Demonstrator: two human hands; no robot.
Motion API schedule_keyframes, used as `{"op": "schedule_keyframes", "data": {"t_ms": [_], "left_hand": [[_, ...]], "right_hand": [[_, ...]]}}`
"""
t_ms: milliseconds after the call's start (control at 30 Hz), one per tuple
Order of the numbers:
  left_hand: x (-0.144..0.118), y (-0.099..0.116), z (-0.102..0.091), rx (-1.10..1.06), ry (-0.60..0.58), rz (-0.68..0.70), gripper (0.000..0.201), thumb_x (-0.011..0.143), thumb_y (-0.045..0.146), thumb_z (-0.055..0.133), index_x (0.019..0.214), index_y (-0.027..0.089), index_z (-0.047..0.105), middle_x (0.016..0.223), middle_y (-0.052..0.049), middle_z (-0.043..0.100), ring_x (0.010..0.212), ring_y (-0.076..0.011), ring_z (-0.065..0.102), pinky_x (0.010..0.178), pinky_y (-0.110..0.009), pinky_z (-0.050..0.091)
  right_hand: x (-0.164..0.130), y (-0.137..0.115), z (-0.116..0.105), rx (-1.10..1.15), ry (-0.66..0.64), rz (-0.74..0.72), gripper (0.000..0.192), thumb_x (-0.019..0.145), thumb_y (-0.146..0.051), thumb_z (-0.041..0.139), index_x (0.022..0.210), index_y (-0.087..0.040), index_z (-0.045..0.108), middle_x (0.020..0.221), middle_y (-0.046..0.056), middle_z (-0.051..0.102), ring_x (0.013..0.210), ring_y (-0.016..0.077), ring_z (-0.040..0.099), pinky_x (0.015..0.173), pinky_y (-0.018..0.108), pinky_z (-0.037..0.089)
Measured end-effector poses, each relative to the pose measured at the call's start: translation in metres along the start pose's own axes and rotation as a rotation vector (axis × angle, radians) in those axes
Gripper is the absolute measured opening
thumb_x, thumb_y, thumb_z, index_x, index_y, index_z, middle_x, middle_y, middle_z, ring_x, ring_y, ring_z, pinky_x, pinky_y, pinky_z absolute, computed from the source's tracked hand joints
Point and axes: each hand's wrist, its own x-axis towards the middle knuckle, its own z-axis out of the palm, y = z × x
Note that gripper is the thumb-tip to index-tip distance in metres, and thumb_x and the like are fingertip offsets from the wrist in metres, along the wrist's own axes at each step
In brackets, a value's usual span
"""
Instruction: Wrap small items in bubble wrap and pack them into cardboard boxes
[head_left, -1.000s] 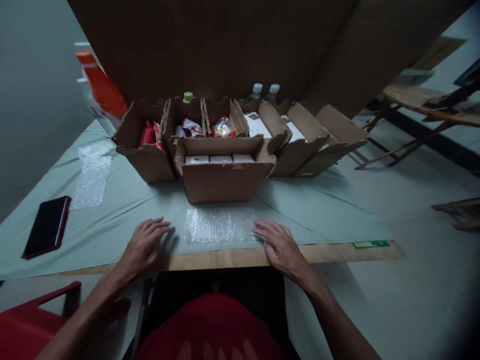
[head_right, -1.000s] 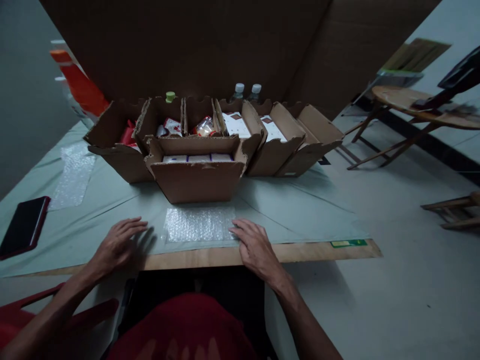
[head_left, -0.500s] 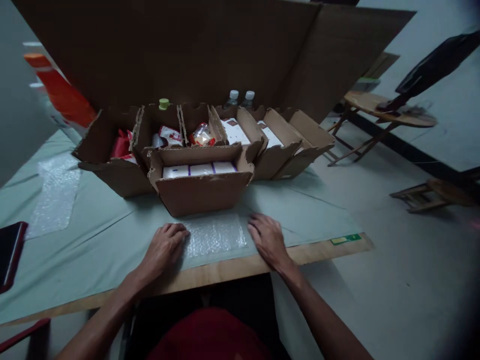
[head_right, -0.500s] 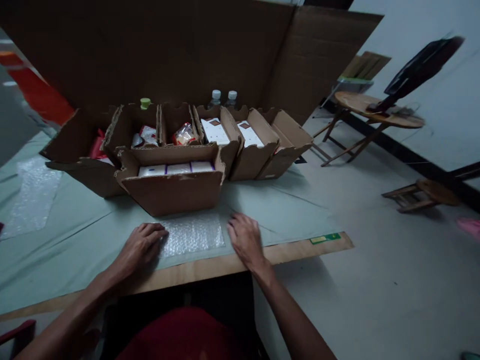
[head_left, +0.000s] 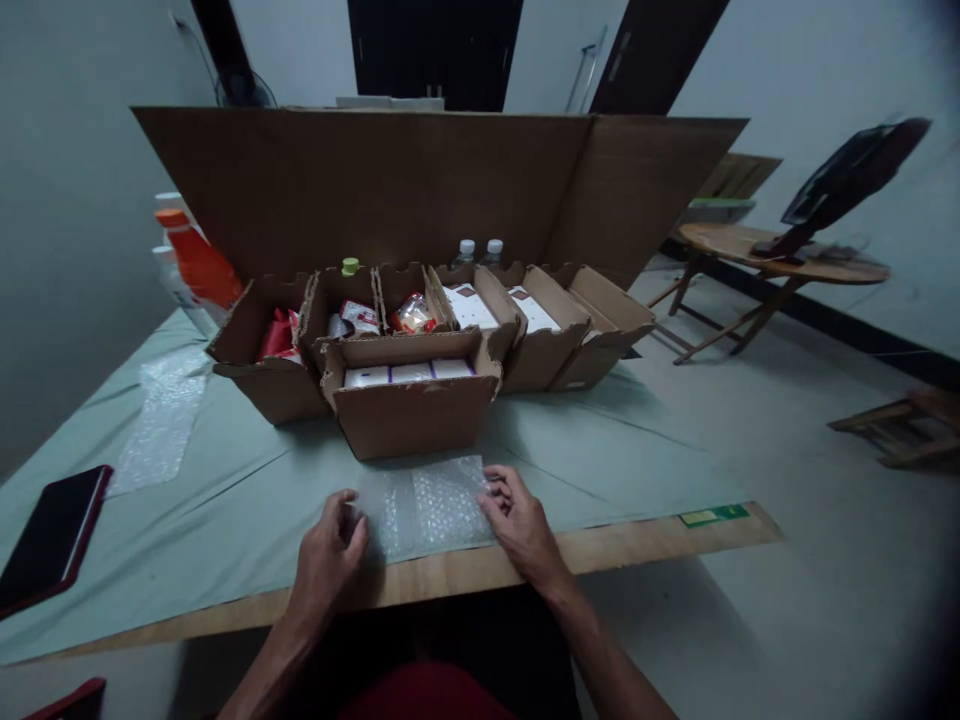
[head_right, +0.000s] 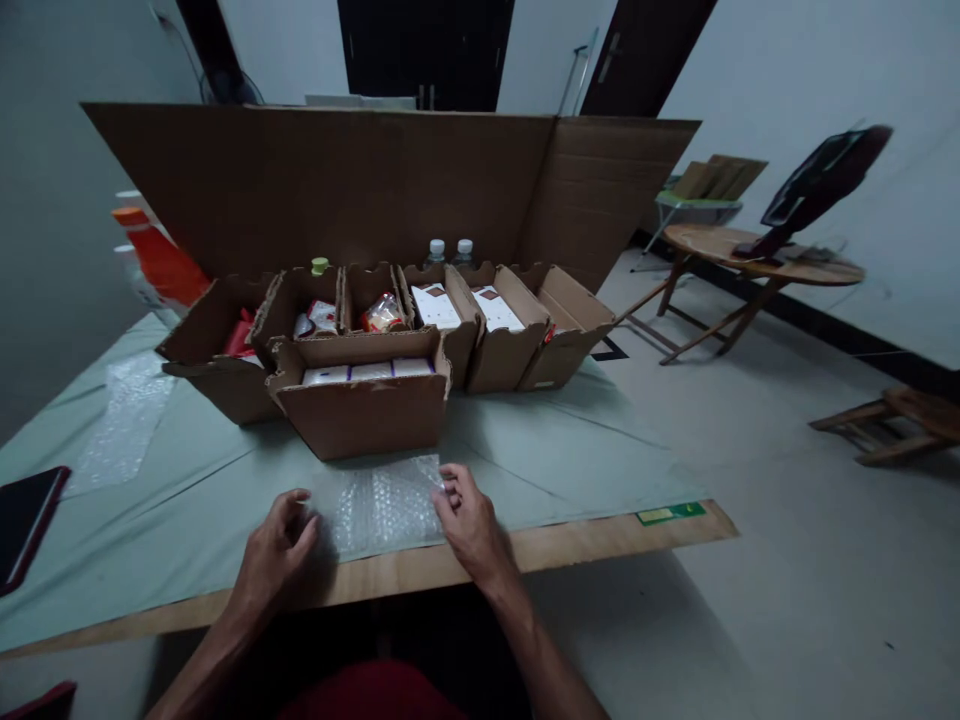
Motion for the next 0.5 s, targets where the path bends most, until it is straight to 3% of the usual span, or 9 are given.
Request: {"op": "schedule_keyframes", "data": {"t_ms": [67,133,267,367,400,433,500], "left_hand": [[-0.01,0.007,-0.014,-0.118,0.025,0.064,0.049,0.092,0.03,0.051,0.139,0.017,0.048,0.067,0.005,0.063,0.055,-0.0119,0.06,0.057,-0.022,0.05],[-0.012,0.02,-0.041,-0.183,0.071,0.186,0.05,0.095,0.027,0.052,0.144,0.018,0.046,0.075,0.003,0.069,0.065,-0.0106,0.066,0.067,-0.021,0.055],[0.029,0.063,-0.108,-0.132,0.236,0.487,0.021,0.093,0.021,0.059,0.107,0.026,0.073,0.097,-0.001,0.077,0.089,-0.0147,0.072,0.08,-0.024,0.056],[0.091,0.092,-0.137,-0.044,0.467,0.501,0.02,0.091,0.025,0.059,0.099,0.024,0.077,0.094,0.0,0.078,0.087,-0.0173,0.072,0.082,-0.026,0.055],[0.113,0.097,-0.139,-0.001,0.416,0.483,0.023,0.09,0.026,0.058,0.1,0.022,0.078,0.095,-0.001,0.079,0.086,-0.018,0.072,0.081,-0.027,0.055],[0.135,0.098,-0.138,0.045,0.295,0.445,0.027,0.088,0.027,0.056,0.1,0.021,0.079,0.095,-0.002,0.079,0.084,-0.0185,0.072,0.081,-0.027,0.055],[0.173,0.095,-0.131,0.139,-0.022,0.357,0.031,0.082,0.028,0.055,0.096,0.018,0.081,0.088,-0.003,0.08,0.076,-0.0189,0.071,0.075,-0.026,0.054]], "right_hand": [[-0.006,-0.012,-0.019,0.114,-0.054,-0.019,0.044,0.09,-0.03,0.056,0.134,-0.021,0.057,0.084,0.0,0.068,0.065,0.0136,0.062,0.062,0.025,0.052],[-0.007,-0.037,-0.044,0.143,-0.08,-0.119,0.045,0.09,-0.03,0.059,0.135,-0.024,0.06,0.085,0.0,0.069,0.069,0.0134,0.063,0.066,0.025,0.053],[0.027,-0.11,-0.098,0.165,-0.053,-0.481,0.021,0.091,-0.025,0.062,0.104,-0.032,0.077,0.092,0.0,0.073,0.083,0.0157,0.068,0.074,0.028,0.055],[0.086,-0.148,-0.116,0.164,0.096,-0.58,0.018,0.089,-0.024,0.062,0.096,-0.027,0.078,0.095,0.002,0.075,0.088,0.0178,0.068,0.078,0.032,0.055],[0.108,-0.153,-0.116,0.13,0.075,-0.56,0.019,0.087,-0.025,0.062,0.098,-0.023,0.078,0.095,0.003,0.076,0.088,0.0182,0.068,0.078,0.032,0.055],[0.13,-0.156,-0.114,0.071,-0.009,-0.531,0.021,0.084,-0.024,0.063,0.097,-0.02,0.078,0.093,0.004,0.076,0.085,0.0179,0.068,0.077,0.031,0.054],[0.167,-0.156,-0.107,-0.124,-0.248,-0.433,0.02,0.079,-0.019,0.061,0.09,-0.014,0.078,0.084,0.005,0.075,0.076,0.0164,0.066,0.07,0.027,0.051]]}}
